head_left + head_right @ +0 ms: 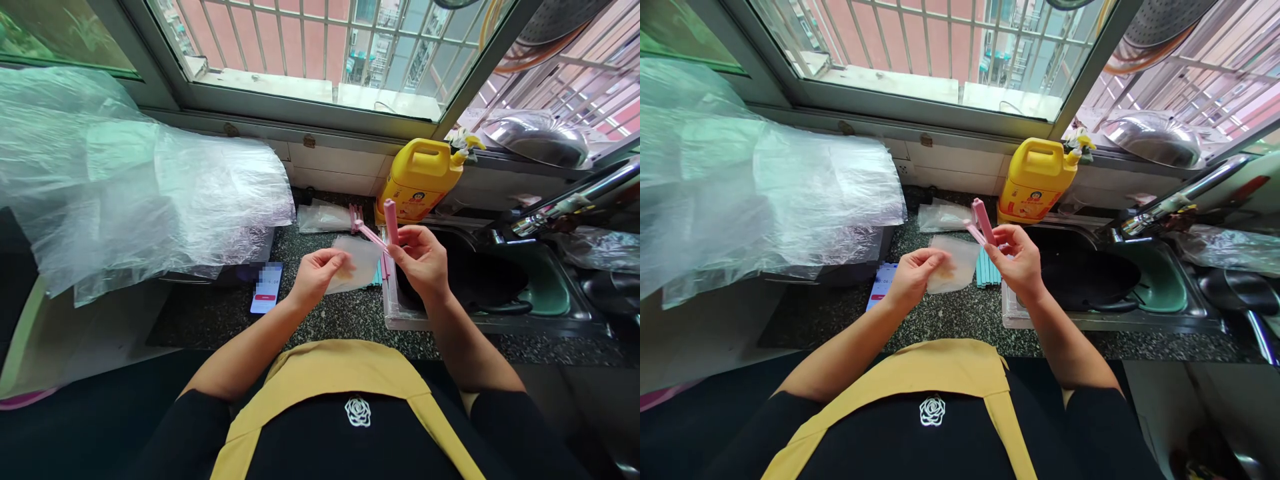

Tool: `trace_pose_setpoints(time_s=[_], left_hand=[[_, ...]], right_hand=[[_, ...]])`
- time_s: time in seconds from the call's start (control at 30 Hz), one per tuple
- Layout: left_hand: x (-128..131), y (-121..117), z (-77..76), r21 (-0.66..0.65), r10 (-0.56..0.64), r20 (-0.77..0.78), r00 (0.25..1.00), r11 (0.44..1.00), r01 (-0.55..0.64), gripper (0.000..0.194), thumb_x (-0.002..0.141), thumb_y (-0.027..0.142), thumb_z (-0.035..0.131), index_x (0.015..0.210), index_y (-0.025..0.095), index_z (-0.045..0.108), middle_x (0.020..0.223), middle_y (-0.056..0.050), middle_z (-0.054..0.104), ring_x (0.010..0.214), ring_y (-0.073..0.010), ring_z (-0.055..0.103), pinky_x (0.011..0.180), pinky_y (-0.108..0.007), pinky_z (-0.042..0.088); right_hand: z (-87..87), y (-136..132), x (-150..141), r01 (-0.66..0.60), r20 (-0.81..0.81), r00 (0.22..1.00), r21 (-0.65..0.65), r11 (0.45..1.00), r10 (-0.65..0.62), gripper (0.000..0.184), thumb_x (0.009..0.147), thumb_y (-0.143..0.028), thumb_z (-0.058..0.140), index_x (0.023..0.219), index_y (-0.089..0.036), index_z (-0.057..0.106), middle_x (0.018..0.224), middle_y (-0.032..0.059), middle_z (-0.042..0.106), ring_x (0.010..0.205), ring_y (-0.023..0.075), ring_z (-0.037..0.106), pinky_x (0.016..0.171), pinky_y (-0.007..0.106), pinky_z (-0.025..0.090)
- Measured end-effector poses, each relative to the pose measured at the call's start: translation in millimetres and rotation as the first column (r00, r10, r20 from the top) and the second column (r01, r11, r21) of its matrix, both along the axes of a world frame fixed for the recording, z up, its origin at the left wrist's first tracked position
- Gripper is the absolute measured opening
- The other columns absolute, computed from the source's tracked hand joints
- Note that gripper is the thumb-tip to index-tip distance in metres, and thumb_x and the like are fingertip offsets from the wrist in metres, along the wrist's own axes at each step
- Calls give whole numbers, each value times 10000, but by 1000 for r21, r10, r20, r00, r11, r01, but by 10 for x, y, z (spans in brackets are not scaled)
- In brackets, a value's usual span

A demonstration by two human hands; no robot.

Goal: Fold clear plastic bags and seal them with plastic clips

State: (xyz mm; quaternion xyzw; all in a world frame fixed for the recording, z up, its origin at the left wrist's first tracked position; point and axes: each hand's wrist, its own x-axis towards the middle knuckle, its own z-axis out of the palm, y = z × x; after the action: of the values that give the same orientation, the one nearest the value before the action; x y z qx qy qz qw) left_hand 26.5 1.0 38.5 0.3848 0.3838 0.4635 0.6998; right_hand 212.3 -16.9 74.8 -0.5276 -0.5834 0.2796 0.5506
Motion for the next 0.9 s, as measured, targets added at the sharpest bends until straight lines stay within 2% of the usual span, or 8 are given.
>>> trace_pose_setpoints(time_s=[0.13,0.27,0.4,0.57,0.63,0.73,0.8,0.9], left_hand=[[-7,-12,15,67,20,-36,999,998,-17,352,603,483,761,688,145,714,662,-43,717,591,-137,638,607,-254,524],[-14,-26,33,96,22,-74,997,995,-14,357,617,490,748,691,143,714,667,-48,716,606,-142,633,621,-257,515],[-24,-26,31,117,-4,-89,996,993,15,363,626,493,745,698,138,716,676,-54,714,620,-146,627,635,-260,504],[-32,15,-62,91,-120,34,992,989,117,501,530,499,807,892,164,720,826,-50,730,725,-156,643,711,-265,498],[-44,32,-84,55,-162,23,987,986,161,472,517,501,812,823,152,725,795,-48,724,703,-149,631,699,-259,489],[-76,40,-66,2,-265,-18,964,964,265,422,529,520,797,656,127,709,633,-25,677,580,-111,571,614,-236,456],[-97,36,-49,-11,-314,-22,949,950,314,421,513,519,804,629,126,705,593,-10,655,548,-96,545,586,-225,438],[-101,24,-77,-34,-239,-30,971,971,238,425,499,517,807,634,129,698,603,-10,659,559,-98,552,592,-222,440]], right_hand=[[37,27,-27,-48,-20,999,-9,999,48,215,777,-287,646,987,-256,615,751,-30,581,613,89,513,554,231,437],[134,28,23,-117,52,991,-106,987,123,148,806,-314,600,893,-219,673,813,10,601,617,92,496,534,238,402],[160,30,25,-205,82,971,-190,960,224,164,727,-345,683,723,-181,668,781,28,613,680,122,531,574,255,413],[62,1,-52,-129,-5,992,-172,977,130,211,726,-345,680,624,-172,616,708,12,603,626,107,507,574,255,399],[5,-15,-73,-108,-27,994,-182,977,105,213,722,-345,682,623,-170,613,688,4,594,599,98,489,554,247,384],[-71,-36,-96,-122,-39,992,-208,971,116,235,720,-368,682,618,-169,612,675,2,591,573,93,476,534,244,384],[-105,-52,-105,-135,-39,991,-199,971,129,247,721,-383,683,617,-171,608,686,7,595,592,100,488,542,245,397],[-145,-78,-101,-117,-68,992,-133,984,108,241,727,-390,688,654,-182,589,720,8,582,631,107,499,553,242,406]])
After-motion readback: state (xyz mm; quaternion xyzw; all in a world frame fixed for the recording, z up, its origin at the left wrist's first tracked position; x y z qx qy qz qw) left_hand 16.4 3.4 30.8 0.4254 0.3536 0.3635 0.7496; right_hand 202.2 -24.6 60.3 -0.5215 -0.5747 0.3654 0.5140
